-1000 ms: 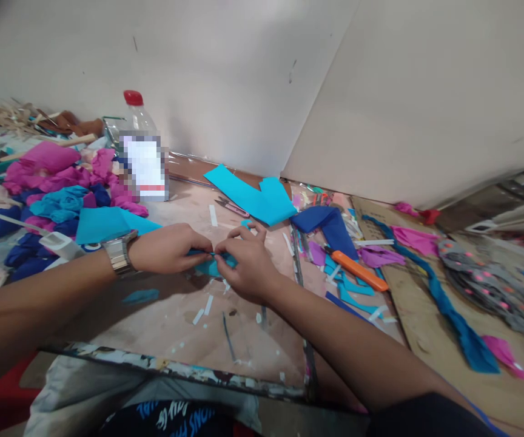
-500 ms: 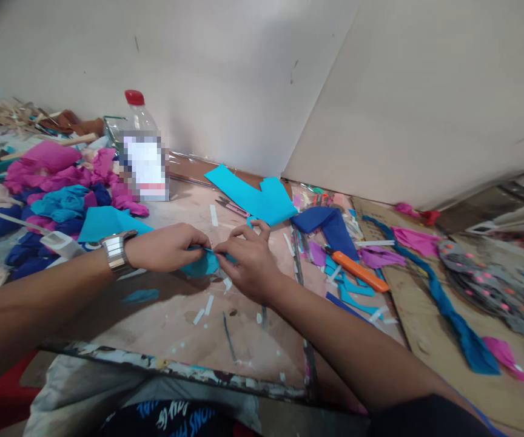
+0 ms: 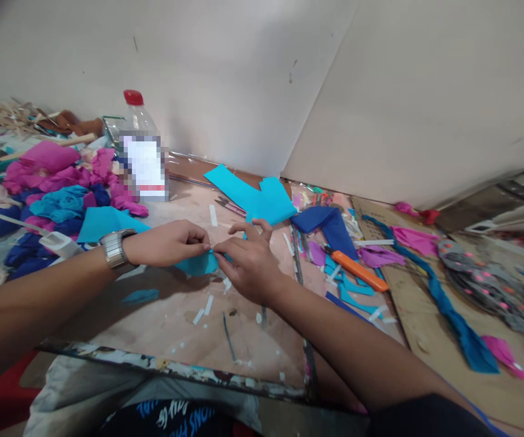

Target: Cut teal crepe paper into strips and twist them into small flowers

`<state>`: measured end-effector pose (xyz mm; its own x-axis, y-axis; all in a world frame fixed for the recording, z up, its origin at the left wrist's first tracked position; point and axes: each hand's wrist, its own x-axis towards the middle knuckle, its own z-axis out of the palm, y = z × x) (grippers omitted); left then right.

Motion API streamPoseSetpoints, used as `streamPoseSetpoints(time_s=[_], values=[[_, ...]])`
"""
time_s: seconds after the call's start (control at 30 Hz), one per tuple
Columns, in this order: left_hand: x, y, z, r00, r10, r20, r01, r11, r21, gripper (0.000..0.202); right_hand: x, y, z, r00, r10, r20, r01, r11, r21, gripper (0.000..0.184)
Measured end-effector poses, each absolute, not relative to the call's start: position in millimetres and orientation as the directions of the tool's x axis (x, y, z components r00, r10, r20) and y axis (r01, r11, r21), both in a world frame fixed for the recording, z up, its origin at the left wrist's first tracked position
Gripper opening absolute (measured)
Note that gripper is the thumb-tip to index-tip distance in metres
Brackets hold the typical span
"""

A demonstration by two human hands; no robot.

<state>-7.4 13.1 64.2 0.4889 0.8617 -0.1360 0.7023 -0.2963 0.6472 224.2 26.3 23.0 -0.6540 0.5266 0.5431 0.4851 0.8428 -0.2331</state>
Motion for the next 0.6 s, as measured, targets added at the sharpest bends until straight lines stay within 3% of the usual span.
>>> streamPoseSetpoints(time_s=[0.33, 0.6], values=[[-6.0, 11.0, 60.3, 0.491, 0.87, -0.051, 0.634, -0.317, 0.705, 0.027, 222.4, 27.8, 23.1, -0.633, 0.518, 0.575, 0.481, 0.845, -0.232, 0.005], [-1.4, 3.7, 61.2, 0.485, 0.87, 0.088, 0.641, -0.423, 0.64, 0.023, 221.3, 28.7, 22.1, -0.624, 0.548, 0.557, 0.488, 0.83, -0.27, 0.004]])
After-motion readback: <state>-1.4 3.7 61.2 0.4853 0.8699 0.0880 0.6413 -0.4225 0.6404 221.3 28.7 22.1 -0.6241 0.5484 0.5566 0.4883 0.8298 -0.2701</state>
